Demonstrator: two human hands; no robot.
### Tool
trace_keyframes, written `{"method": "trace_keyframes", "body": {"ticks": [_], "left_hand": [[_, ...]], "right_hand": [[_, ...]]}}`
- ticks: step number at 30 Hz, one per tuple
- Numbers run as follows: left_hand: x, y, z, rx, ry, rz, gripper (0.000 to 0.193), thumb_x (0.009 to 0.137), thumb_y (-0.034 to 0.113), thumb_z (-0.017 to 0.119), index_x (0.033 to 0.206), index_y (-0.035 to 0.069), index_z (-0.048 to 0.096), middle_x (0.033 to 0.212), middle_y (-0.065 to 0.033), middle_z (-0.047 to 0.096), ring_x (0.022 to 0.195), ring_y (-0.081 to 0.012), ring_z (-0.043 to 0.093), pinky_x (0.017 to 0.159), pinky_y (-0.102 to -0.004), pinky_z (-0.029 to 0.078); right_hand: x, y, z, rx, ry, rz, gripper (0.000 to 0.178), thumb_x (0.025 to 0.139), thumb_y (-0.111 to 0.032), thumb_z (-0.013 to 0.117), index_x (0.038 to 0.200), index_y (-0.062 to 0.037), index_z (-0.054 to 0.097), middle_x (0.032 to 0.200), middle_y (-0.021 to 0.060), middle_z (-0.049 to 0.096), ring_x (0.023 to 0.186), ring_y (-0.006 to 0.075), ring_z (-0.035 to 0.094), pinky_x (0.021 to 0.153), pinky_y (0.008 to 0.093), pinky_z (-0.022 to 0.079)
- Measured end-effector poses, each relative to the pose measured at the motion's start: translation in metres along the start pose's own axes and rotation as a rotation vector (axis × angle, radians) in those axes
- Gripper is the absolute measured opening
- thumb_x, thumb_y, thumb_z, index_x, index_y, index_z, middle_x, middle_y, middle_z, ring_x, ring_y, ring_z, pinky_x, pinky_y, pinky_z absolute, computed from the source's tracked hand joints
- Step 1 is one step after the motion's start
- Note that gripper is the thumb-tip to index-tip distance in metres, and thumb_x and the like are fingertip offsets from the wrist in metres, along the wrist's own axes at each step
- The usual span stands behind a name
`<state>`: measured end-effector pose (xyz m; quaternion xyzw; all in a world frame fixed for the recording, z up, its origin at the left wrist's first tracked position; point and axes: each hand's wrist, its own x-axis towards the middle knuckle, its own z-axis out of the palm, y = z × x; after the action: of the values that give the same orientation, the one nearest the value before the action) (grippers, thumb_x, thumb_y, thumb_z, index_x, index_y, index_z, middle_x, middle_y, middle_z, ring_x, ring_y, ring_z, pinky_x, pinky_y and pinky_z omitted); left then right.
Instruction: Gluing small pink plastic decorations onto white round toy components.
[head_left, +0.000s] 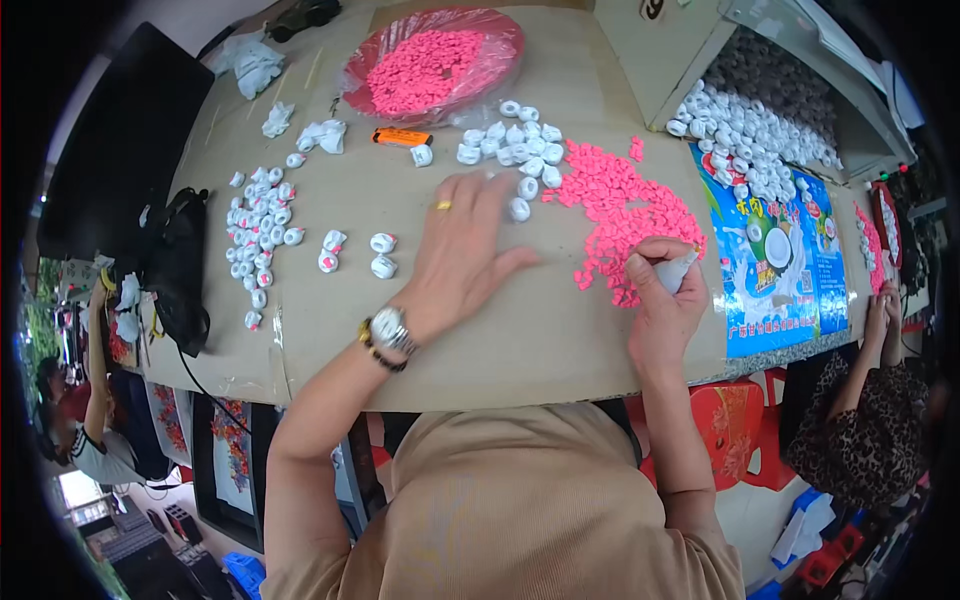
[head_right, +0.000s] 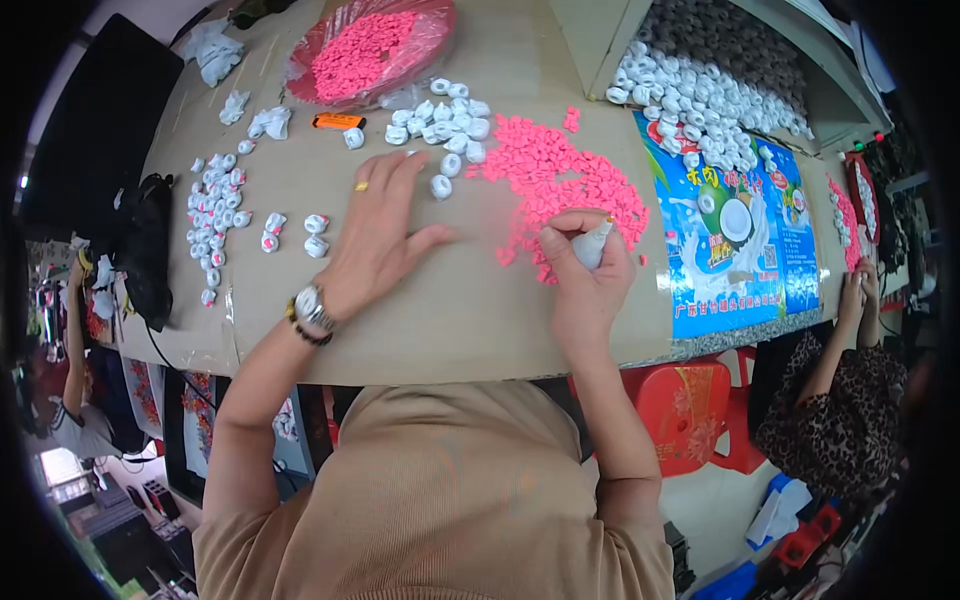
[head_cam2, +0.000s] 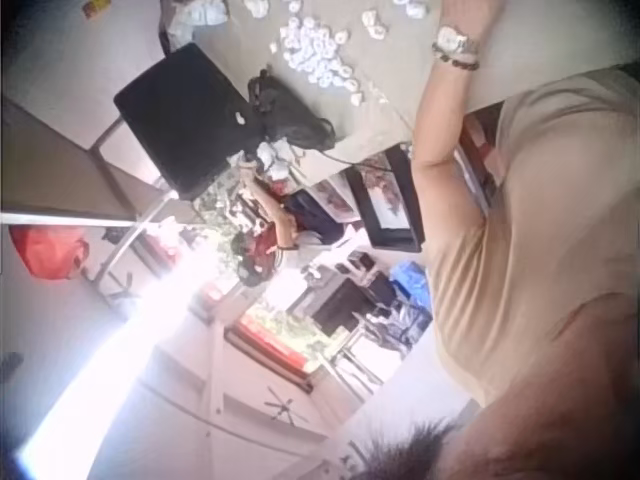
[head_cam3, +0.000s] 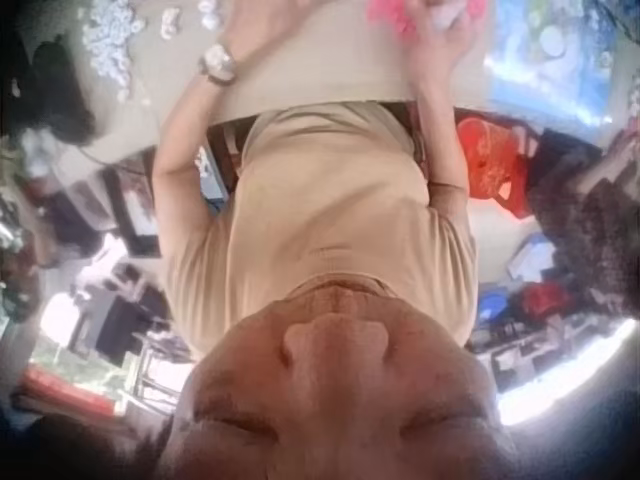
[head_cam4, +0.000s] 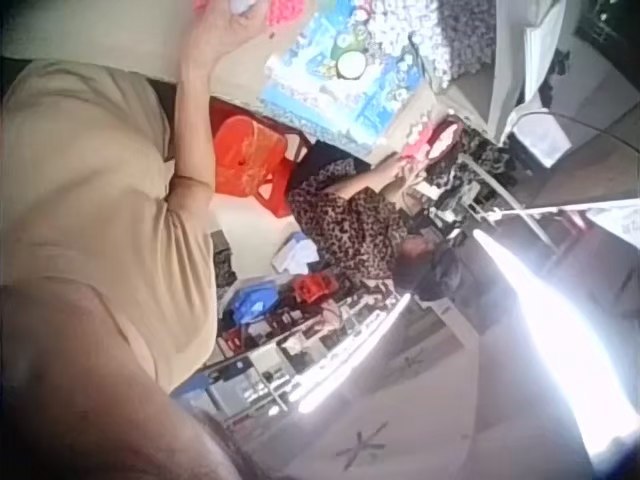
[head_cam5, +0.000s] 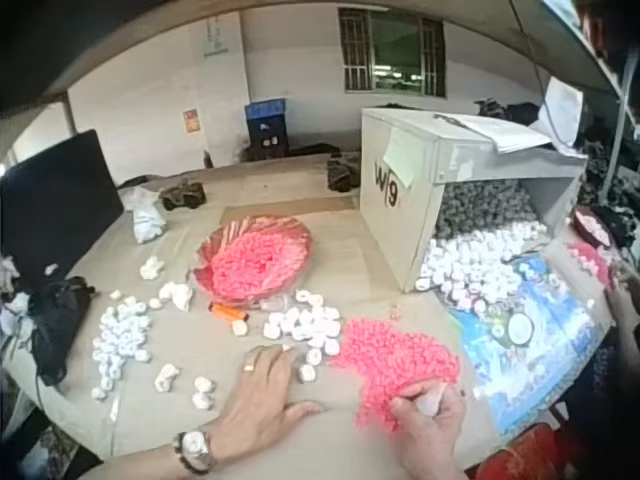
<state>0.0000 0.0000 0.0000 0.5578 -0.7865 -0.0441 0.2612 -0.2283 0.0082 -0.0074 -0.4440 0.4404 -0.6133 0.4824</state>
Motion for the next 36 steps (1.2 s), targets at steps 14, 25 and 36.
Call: {"method": "trace_keyframes", "body": {"ticks": [14, 25, 36], "left_hand": [[0.038, 0.000, 0.027, -0.042, 0.099, -0.092, 0.044, 0.070, 0.046, 0.071, 0.098, 0.013, 0.067, 0.101, -0.0190, 0.055, 0.105, -0.0339, 0.051, 0.083, -0.0457, 0.041], [0.047, 0.002, 0.043, 0.027, 0.180, -0.087, 0.037, 0.077, 0.040, 0.067, 0.095, 0.007, 0.061, 0.105, -0.0190, 0.052, 0.103, -0.0329, 0.050, 0.076, -0.0406, 0.043], [0.039, -0.004, 0.034, 0.018, 0.207, -0.087, 0.033, 0.077, 0.023, 0.067, 0.102, 0.005, 0.055, 0.104, -0.0199, 0.050, 0.093, -0.0317, 0.056, 0.067, -0.0392, 0.047]], "right_hand": [[-0.012, 0.008, 0.007, -0.075, -0.051, -0.050, 0.015, 0.080, 0.001, 0.065, 0.092, -0.0040, 0.057, 0.085, 0.0021, 0.054, 0.073, 0.0102, 0.049, 0.060, 0.0238, 0.040], [-0.019, -0.011, 0.022, -0.055, -0.089, -0.063, 0.019, 0.078, 0.000, 0.066, 0.092, -0.0005, 0.054, 0.079, 0.0081, 0.054, 0.065, 0.0161, 0.049, 0.056, 0.0282, 0.040], [-0.024, -0.012, 0.024, -0.092, -0.052, -0.084, 0.017, 0.077, 0.000, 0.067, 0.088, -0.0009, 0.054, 0.079, 0.0071, 0.053, 0.068, 0.0162, 0.048, 0.061, 0.0288, 0.040]]}}
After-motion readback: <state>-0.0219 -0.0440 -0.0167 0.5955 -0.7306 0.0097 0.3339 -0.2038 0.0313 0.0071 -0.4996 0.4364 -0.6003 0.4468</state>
